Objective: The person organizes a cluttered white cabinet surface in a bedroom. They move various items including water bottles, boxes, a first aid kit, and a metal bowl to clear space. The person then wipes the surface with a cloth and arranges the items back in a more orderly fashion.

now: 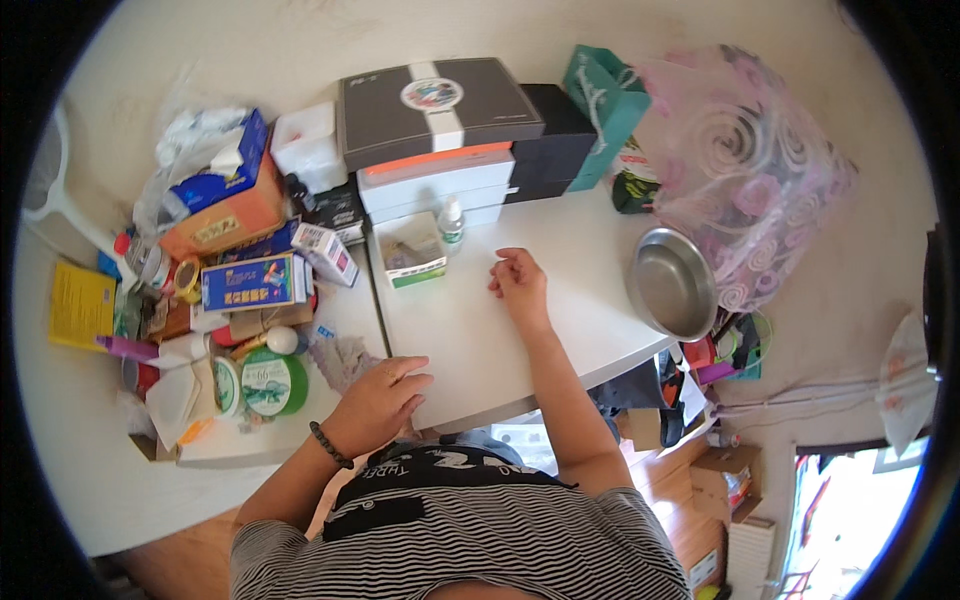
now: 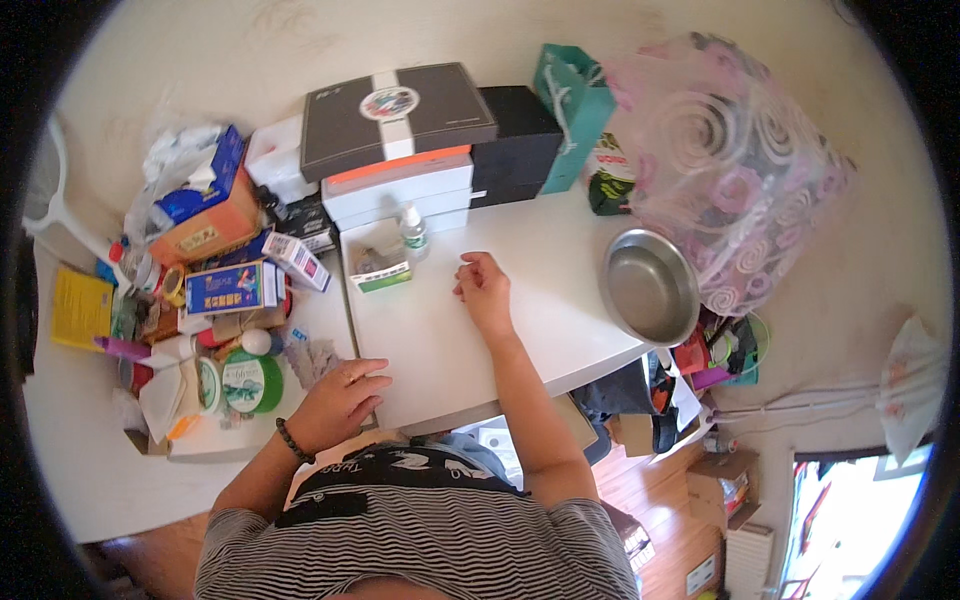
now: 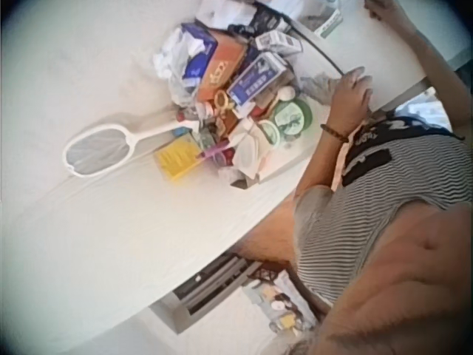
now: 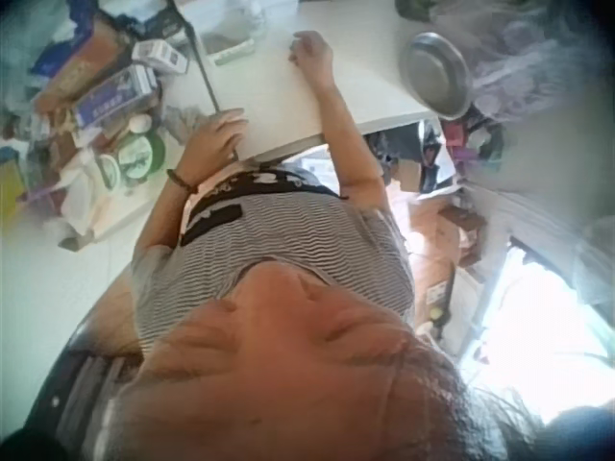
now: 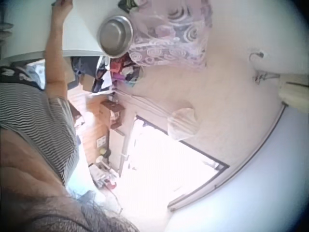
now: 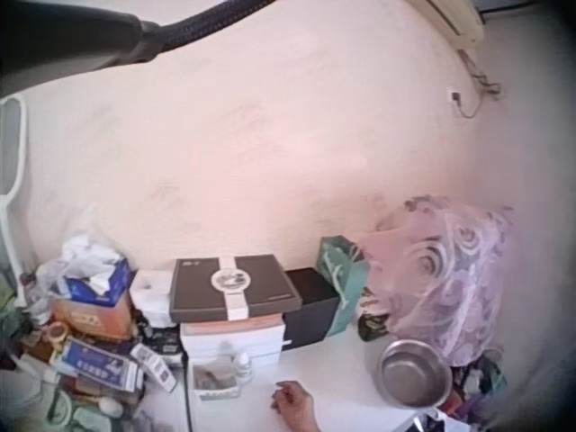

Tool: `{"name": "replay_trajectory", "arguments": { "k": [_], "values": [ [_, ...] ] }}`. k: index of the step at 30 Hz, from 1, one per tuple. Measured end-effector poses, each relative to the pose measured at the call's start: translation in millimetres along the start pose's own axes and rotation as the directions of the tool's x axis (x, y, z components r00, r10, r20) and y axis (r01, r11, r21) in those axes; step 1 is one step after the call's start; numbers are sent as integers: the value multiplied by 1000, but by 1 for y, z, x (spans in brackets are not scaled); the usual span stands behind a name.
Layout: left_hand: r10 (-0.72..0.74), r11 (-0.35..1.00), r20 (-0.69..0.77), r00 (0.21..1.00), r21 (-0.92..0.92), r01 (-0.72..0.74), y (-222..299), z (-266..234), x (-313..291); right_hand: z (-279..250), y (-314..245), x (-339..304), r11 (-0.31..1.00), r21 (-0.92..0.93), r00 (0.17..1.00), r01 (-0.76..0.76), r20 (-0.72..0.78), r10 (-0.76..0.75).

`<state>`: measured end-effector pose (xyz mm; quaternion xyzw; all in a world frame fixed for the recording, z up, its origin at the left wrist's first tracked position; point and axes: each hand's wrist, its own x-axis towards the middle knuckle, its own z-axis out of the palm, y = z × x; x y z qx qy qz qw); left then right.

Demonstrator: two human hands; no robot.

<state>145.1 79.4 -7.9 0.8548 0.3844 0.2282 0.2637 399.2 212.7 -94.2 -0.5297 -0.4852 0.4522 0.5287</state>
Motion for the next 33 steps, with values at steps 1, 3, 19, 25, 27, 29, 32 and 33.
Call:
{"name": "replay_trajectory", "arguments": {
  "k": [1, 3, 19, 25, 27, 29, 32, 33],
  "values": [
    [-16, 1000, 1, 1000, -3, 16, -3, 3, -10, -1, 1, 0, 1000, 14, 1000, 3, 4, -3],
    [-18, 999, -28, 999, -40, 17, -6, 6, -25, -2, 1, 0, 1000, 7, 1000, 6, 16, -6],
    [-239, 923, -287, 928, 229, 308, -37, 27, -67, 62, -36, -24, 735, -469, 867, 489, 355, -350],
    [-237, 924, -316, 919, 218, 313, -41, 35, -65, 74, -24, -20, 729, -432, 847, 531, 290, -445],
    [-227, 924, -331, 916, 223, 310, -43, 38, -67, 70, -29, -25, 751, -415, 858, 513, 281, -431],
    [-234, 923, -327, 916, 220, 314, -38, 31, -67, 68, -41, -36, 784, -382, 870, 490, 276, -409],
    [-232, 923, -312, 921, 228, 310, -36, 30, -63, 54, -45, -47, 797, -392, 884, 460, 286, -370],
    [-227, 927, -312, 922, 220, 302, -34, 29, -62, 49, -46, -51, 802, -396, 890, 446, 290, -352]
  ]
}}
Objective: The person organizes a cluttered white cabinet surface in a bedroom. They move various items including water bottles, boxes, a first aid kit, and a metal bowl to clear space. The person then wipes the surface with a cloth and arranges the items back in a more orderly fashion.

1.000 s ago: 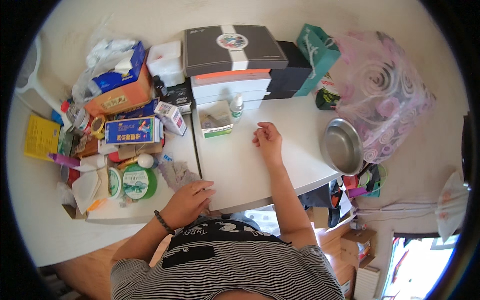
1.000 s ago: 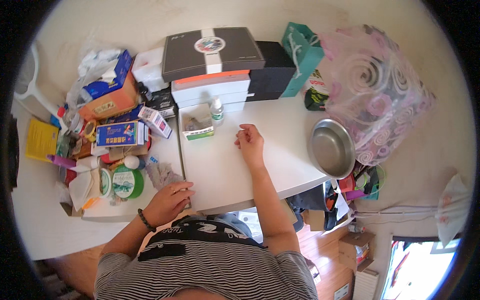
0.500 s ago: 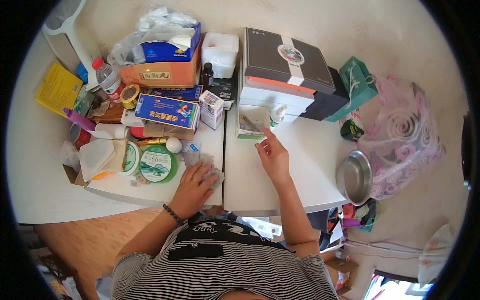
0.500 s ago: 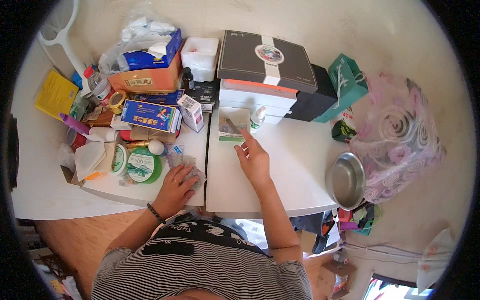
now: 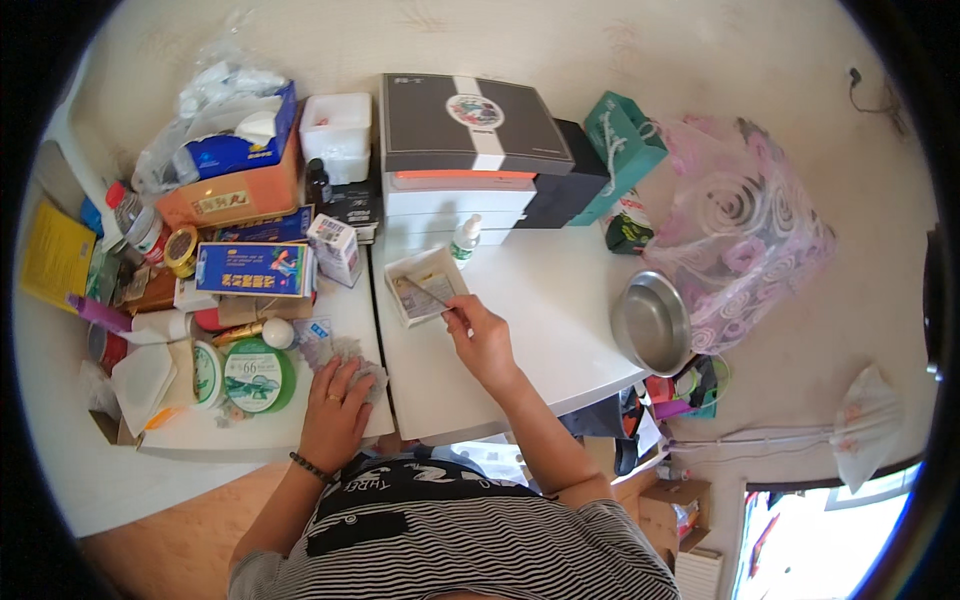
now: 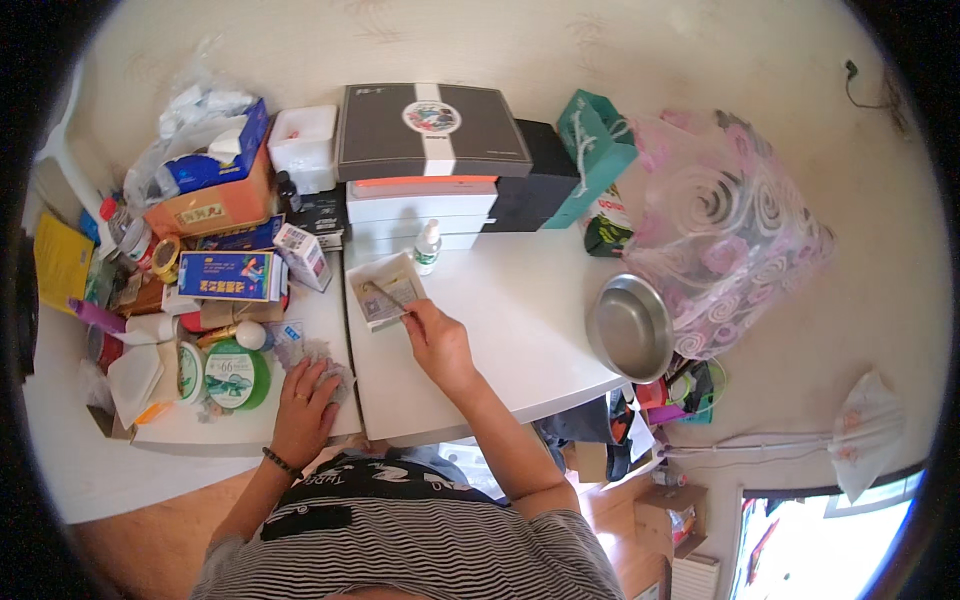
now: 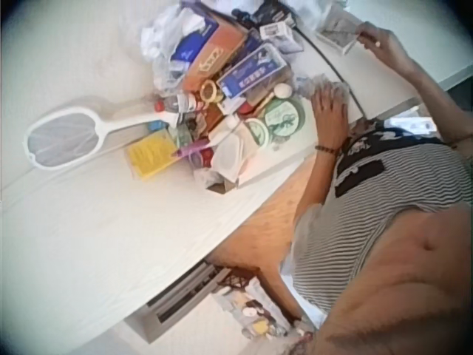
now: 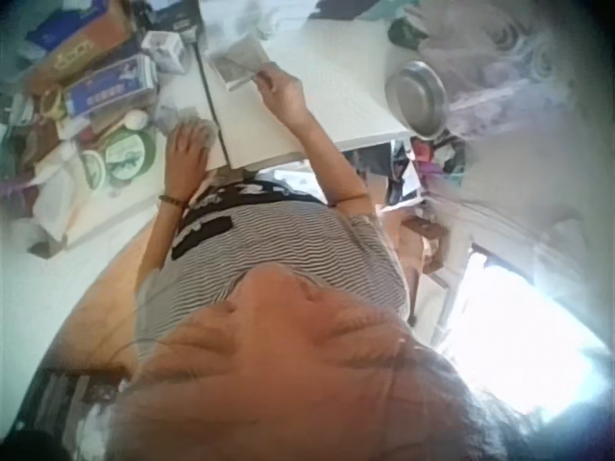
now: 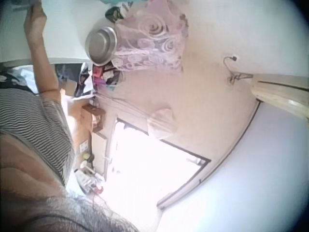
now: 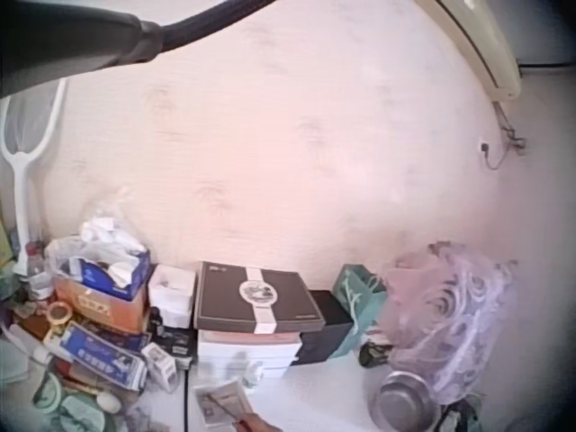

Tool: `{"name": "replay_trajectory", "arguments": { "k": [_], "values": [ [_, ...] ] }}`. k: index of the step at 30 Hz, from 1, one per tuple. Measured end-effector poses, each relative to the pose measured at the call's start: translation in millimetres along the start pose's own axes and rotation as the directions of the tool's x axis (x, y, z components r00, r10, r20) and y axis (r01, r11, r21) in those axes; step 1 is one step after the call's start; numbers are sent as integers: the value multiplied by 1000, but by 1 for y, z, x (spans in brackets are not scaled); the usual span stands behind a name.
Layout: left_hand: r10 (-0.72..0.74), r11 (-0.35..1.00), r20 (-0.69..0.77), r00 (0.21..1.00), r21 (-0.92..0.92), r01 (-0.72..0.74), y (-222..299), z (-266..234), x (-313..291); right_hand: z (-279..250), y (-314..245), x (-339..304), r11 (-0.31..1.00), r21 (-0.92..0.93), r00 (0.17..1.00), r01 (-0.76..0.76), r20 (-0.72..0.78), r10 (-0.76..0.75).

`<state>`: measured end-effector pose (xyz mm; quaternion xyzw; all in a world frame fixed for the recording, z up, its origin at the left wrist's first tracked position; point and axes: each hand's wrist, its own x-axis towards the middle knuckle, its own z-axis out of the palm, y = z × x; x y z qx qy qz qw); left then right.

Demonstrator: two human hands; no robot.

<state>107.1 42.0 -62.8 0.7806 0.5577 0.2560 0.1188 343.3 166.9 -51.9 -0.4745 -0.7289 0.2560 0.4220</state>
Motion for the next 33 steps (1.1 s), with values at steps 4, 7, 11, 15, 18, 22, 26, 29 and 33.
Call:
{"name": "replay_trajectory", "arguments": {
  "k": [4, 7, 11, 15, 18, 22, 26, 29, 33],
  "values": [
    [18, 1000, 5, 1000, 20, -18, -2, 2, -1, -27, 1, -16, 999, -24, 997, 40, -63, -42],
    [10, 1000, 8, 1000, 14, -10, 0, 1, -1, -67, 7, -29, 998, 49, 985, -47, -165, 55],
    [16, 1000, 4, 1000, 7, -16, -2, 2, -2, -149, 12, -5, 997, 73, 891, -2, -453, 35],
    [23, 1000, 0, 1000, 15, -23, 1, 0, 0, -204, -2, 84, 994, -102, 867, 37, -492, -82],
    [40, 999, -3, 999, 16, -40, 2, 2, 2, -223, 20, 156, 920, -390, 871, 48, -434, -229],
    [29, 999, -26, 999, 16, -29, 0, 4, -1, -197, 51, 213, 956, -277, 934, -91, -358, -15],
    [22, 1000, -39, 999, 18, -21, 1, 2, -4, -177, 67, 236, 991, -116, 945, -59, -328, 17],
    [15, 1000, -37, 999, 8, -15, 3, 2, -2, -176, 76, 243, 983, -185, 942, -4, -329, -58],
    [21, 1000, -38, 999, 9, -21, 2, 4, 1, -186, 82, 246, 989, -151, 954, -3, -297, -42]
  ]
}}
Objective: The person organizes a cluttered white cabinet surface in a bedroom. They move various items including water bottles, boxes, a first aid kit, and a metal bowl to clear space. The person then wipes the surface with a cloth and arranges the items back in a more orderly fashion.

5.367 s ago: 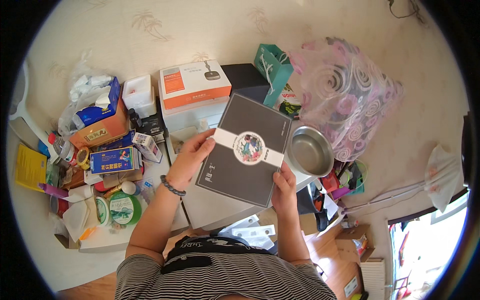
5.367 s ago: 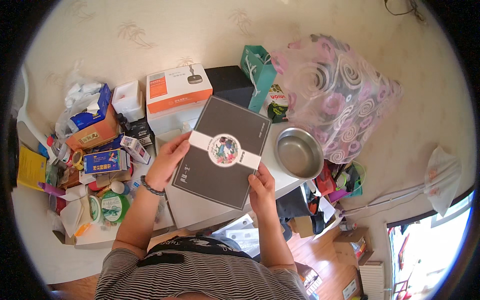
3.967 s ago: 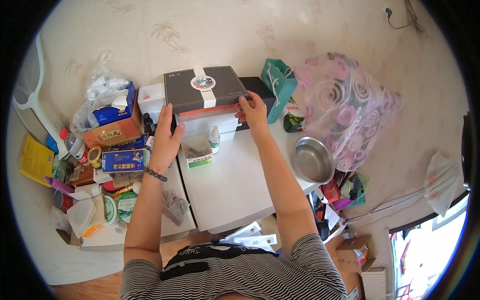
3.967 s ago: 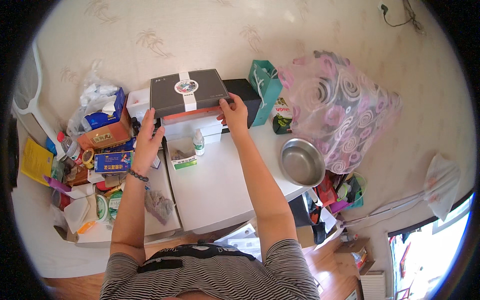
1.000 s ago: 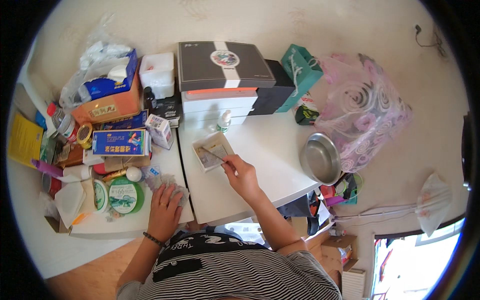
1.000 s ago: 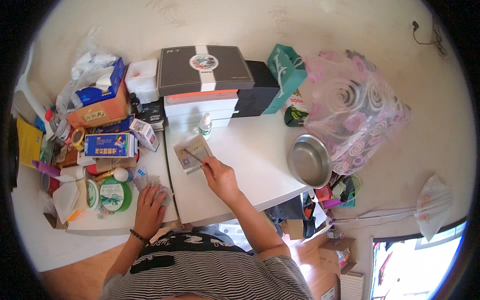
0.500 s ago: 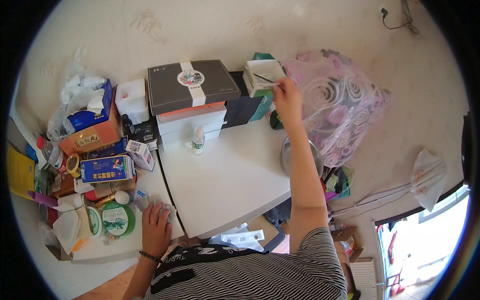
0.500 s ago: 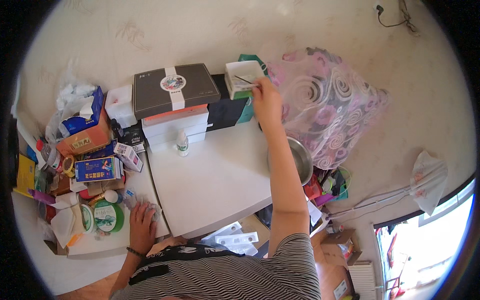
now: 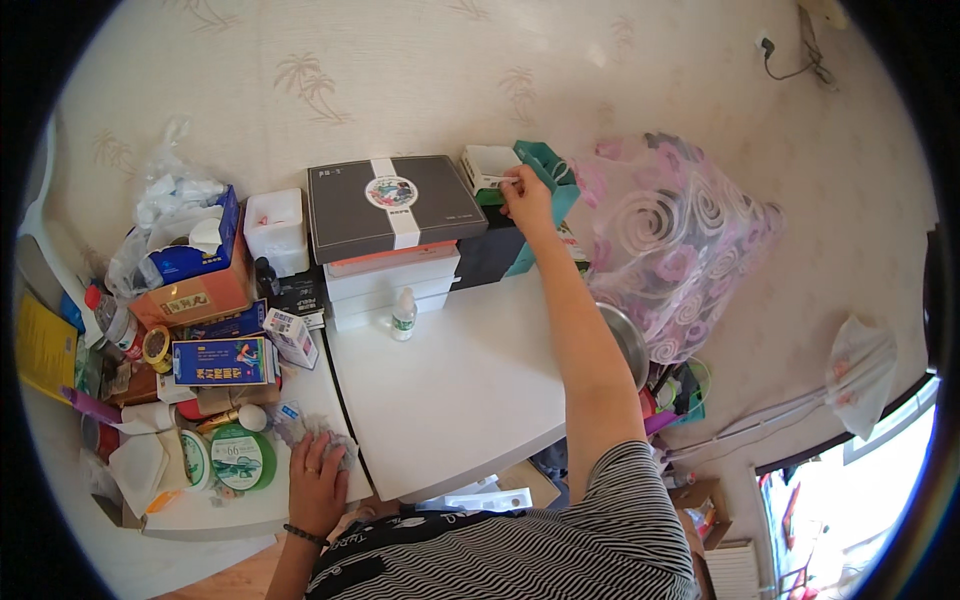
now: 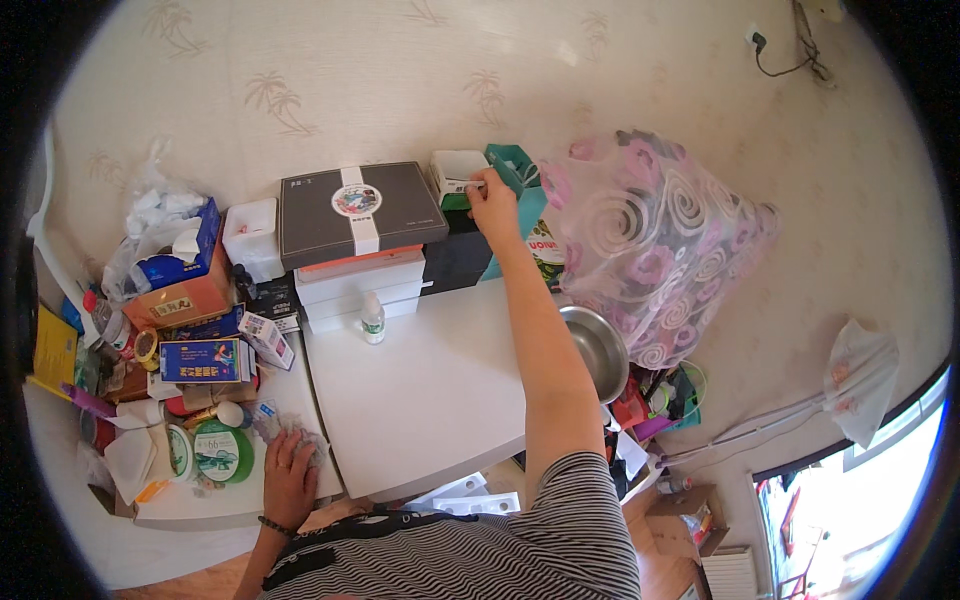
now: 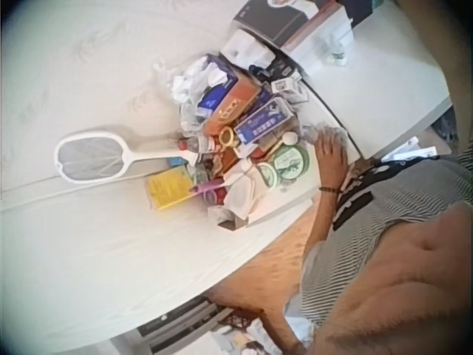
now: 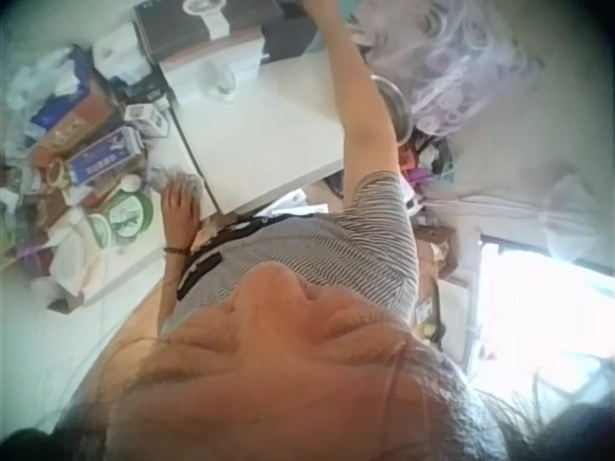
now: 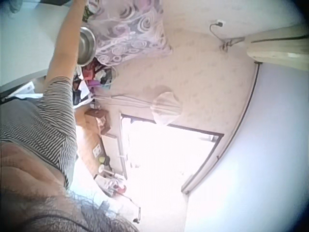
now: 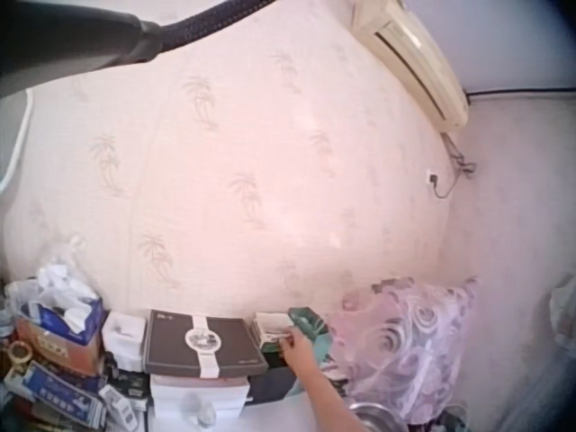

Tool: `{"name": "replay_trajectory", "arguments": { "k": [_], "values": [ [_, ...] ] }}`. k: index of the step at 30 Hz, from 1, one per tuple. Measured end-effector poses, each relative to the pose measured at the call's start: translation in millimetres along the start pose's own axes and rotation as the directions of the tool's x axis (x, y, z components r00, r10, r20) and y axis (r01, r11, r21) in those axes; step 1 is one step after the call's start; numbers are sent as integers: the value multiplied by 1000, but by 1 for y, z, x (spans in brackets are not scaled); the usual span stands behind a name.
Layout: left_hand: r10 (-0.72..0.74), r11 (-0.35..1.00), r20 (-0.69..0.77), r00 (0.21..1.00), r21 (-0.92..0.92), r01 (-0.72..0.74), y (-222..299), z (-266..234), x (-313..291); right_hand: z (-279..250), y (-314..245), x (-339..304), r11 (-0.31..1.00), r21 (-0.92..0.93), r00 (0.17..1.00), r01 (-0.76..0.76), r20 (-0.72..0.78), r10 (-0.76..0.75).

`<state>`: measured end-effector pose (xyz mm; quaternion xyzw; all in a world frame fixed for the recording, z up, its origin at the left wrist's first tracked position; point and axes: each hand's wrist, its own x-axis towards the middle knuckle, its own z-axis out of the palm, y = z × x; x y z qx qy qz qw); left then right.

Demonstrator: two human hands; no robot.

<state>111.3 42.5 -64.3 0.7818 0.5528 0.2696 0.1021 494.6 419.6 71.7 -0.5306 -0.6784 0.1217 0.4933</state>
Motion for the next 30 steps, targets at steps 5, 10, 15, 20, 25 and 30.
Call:
{"name": "replay_trajectory", "arguments": {
  "k": [5, 10, 15, 20, 25, 30],
  "values": [
    [24, 999, -22, 999, 35, -23, -2, 0, -6, 11, -30, -2, 999, -11, 999, -42, 32, 42],
    [6, 1000, -34, 999, 19, -5, -4, 0, -5, 24, -25, 5, 966, -245, 995, 83, -35, -94],
    [18, 1000, -23, 1000, 15, -18, -1, -4, 2, 15, -2, 10, 969, -236, 995, 78, -36, -89],
    [-6, 1000, -38, 999, 9, 6, -3, -5, -4, 16, -37, -5, 970, -218, 990, 110, -63, -126],
    [4, 1000, -59, 998, -2, -4, -5, -4, -5, 6, -108, -75, 985, 113, 982, 134, -152, -116],
    [-2, 1000, -53, 999, 10, 3, -8, -1, -8, 88, -172, -190, 931, 195, 877, 309, 321, -359]
  ]
}}
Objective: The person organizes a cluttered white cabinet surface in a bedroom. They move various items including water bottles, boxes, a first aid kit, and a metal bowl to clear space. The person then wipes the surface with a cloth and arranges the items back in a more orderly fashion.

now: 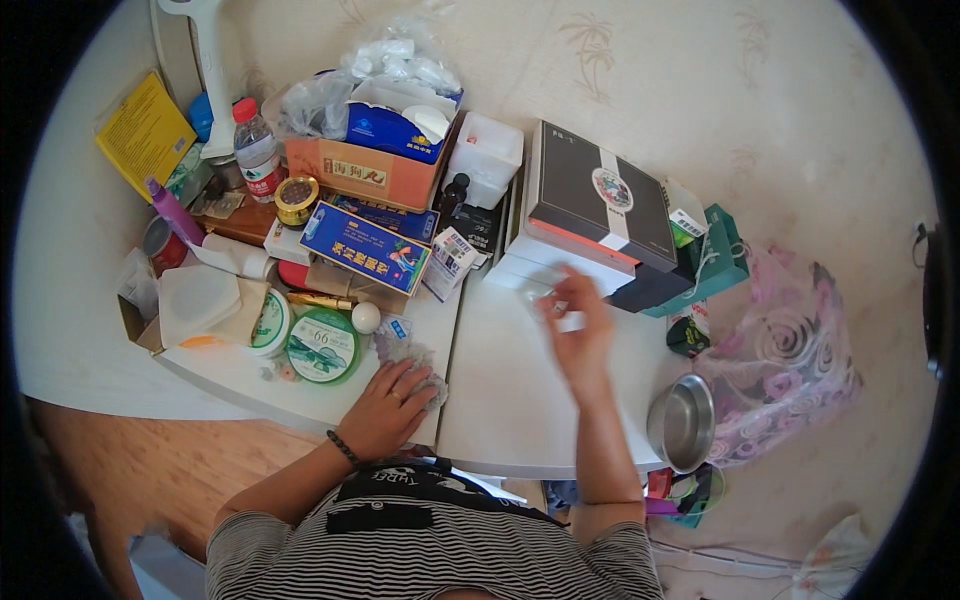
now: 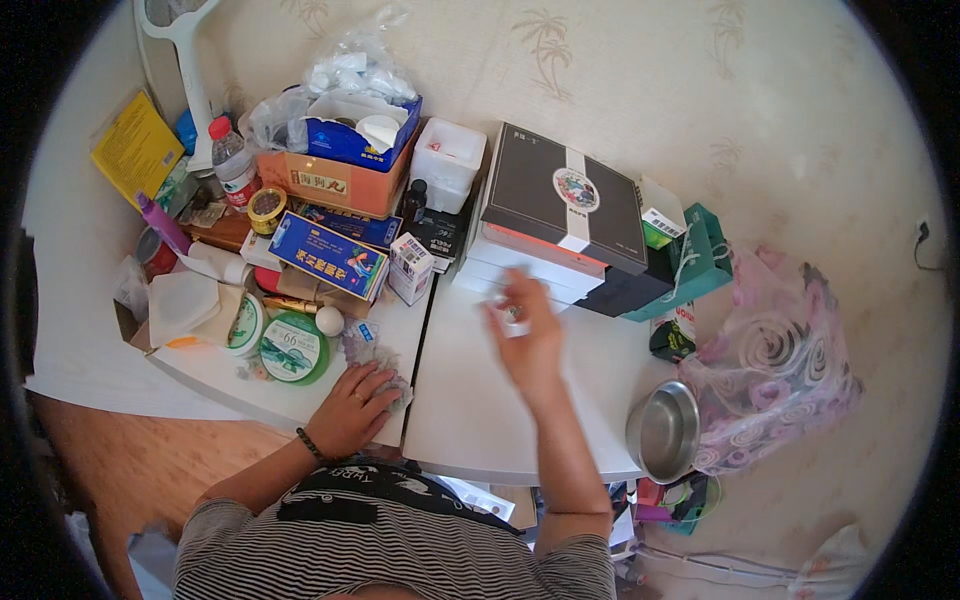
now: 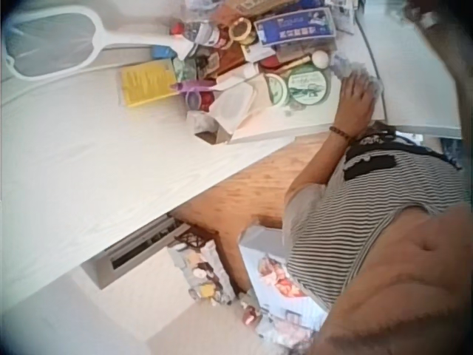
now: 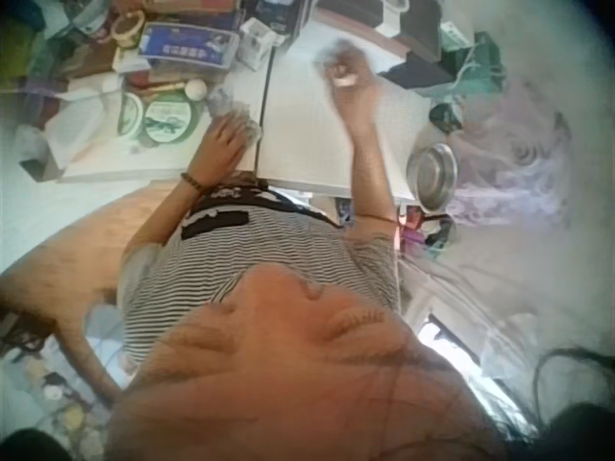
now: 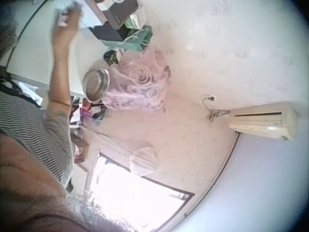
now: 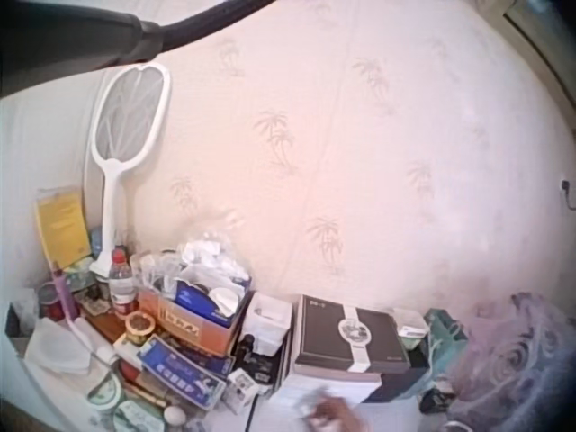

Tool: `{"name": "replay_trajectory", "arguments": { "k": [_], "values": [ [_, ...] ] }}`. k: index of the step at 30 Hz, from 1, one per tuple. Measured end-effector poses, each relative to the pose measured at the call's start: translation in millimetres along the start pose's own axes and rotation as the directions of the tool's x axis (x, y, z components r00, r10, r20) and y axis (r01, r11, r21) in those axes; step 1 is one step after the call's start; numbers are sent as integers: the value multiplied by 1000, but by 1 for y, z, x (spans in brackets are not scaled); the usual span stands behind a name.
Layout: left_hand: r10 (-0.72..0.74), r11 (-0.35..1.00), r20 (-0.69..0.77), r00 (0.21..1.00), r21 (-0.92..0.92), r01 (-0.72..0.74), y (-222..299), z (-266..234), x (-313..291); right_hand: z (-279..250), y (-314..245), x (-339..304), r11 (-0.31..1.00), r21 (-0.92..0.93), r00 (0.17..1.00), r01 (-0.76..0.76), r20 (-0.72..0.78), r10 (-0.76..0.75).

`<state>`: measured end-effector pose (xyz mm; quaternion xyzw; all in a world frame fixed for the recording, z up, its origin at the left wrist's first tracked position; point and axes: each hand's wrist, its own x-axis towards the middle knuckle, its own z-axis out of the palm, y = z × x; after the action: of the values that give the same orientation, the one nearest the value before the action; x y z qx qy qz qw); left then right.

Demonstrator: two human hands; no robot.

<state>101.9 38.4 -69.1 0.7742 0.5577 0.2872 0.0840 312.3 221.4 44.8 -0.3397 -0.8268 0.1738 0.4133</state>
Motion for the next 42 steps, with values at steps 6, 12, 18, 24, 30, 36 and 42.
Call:
{"name": "replay_trajectory", "arguments": {
  "k": [6, 12, 18, 24, 30, 36, 42],
  "values": [
    [20, 999, 14, 1000, -26, -19, -1, -2, 0, 81, -20, 11, 987, -109, 993, 119, 3, -119],
    [39, 998, 9, 999, -47, -39, -6, 6, -2, 108, -4, 22, 997, -14, 996, -78, 34, 78],
    [61, 995, 3, 998, -83, -61, -5, -2, -4, 60, -10, -10, 985, 43, 970, -169, -172, 174],
    [145, 964, 11, 989, -226, -139, -4, -10, -12, 25, 35, -86, 733, 328, 783, -596, 32, 621],
    [127, 985, -99, 987, -103, -137, -6, -109, 15, 28, 44, -107, 817, -513, 964, -262, -179, 197],
    [28, 905, -142, 989, 424, 35, -70, -136, 102, 80, -22, -49, 959, 39, 958, -281, 65, 278],
    [-71, 984, -126, 989, 152, 90, -82, -172, 110, 168, 5, -8, 877, 263, 915, -401, 153, 373]
  ]
}}
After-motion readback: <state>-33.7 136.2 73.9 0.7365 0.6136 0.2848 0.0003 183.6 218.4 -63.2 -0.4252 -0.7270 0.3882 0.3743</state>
